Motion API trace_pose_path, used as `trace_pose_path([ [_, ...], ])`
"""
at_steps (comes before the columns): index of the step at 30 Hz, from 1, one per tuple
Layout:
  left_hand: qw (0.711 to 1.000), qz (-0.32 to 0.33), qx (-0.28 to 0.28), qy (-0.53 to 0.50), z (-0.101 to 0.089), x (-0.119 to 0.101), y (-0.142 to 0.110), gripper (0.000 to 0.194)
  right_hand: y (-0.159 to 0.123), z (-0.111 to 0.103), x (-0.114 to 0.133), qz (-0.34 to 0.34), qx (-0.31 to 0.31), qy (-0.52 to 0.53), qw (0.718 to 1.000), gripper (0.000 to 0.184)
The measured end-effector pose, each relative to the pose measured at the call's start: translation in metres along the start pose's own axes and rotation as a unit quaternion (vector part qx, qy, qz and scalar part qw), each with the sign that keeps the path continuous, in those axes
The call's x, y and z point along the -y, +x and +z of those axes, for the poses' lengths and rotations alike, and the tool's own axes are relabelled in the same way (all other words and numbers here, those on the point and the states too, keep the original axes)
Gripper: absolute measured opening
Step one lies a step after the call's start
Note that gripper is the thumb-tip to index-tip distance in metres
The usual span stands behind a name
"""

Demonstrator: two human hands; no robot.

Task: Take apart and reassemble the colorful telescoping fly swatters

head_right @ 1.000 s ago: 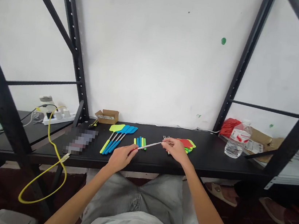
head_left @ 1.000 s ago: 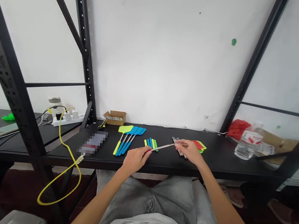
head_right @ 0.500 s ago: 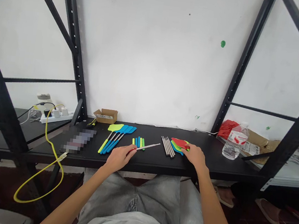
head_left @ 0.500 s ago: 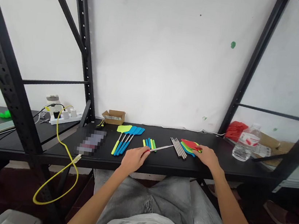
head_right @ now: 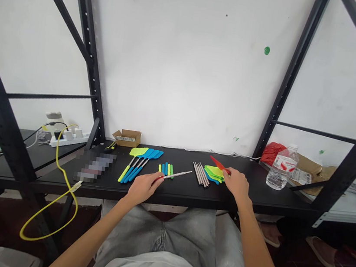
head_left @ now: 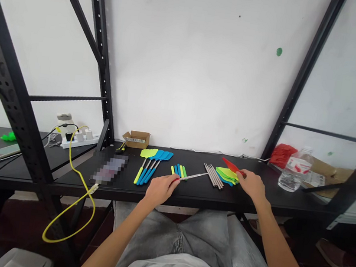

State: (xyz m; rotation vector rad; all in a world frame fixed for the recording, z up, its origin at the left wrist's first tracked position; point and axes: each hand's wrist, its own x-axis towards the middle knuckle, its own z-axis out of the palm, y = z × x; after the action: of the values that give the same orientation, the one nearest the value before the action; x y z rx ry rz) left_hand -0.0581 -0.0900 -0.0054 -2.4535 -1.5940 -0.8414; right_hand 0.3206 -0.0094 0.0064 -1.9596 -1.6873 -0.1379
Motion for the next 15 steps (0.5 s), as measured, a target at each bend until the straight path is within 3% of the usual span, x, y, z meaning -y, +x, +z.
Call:
trace_pose_path([
  [7, 1.000, 0.002, 0.000, 0.000, 0.0013, 0.0007, 0.0002, 0.035, 0.0006, -0.0020, -0.0045, 0.040, -0.049, -0.006, 0.998, 0.034],
  [11, 1.000, 0.000, 0.004, -0.002, 0.0004, 0.0007, 0.0003, 0.035, 0.0027, 0.0008, -0.0054, 0.077, -0.106, 0.115, 0.985, 0.021],
  [13, 1.000, -0.001, 0.005, -0.002, 0.0002, 0.0007, 0.0003, 0.036, 0.0050, -0.0003, -0.0042, 0.114, -0.118, 0.291, 0.942, 0.013],
  [14, 1.000, -0.001, 0.005, -0.003, 0.0003, 0.0008, 0.0003, 0.036, 0.0063, -0.0020, -0.0033, 0.140, -0.111, 0.403, 0.898, 0.009],
  [15, 1.000, 0.000, 0.005, -0.003, 0.0005, 0.0009, 0.0003, 0.036, 0.0074, -0.0046, -0.0023, 0.168, -0.096, 0.515, 0.835, 0.006],
])
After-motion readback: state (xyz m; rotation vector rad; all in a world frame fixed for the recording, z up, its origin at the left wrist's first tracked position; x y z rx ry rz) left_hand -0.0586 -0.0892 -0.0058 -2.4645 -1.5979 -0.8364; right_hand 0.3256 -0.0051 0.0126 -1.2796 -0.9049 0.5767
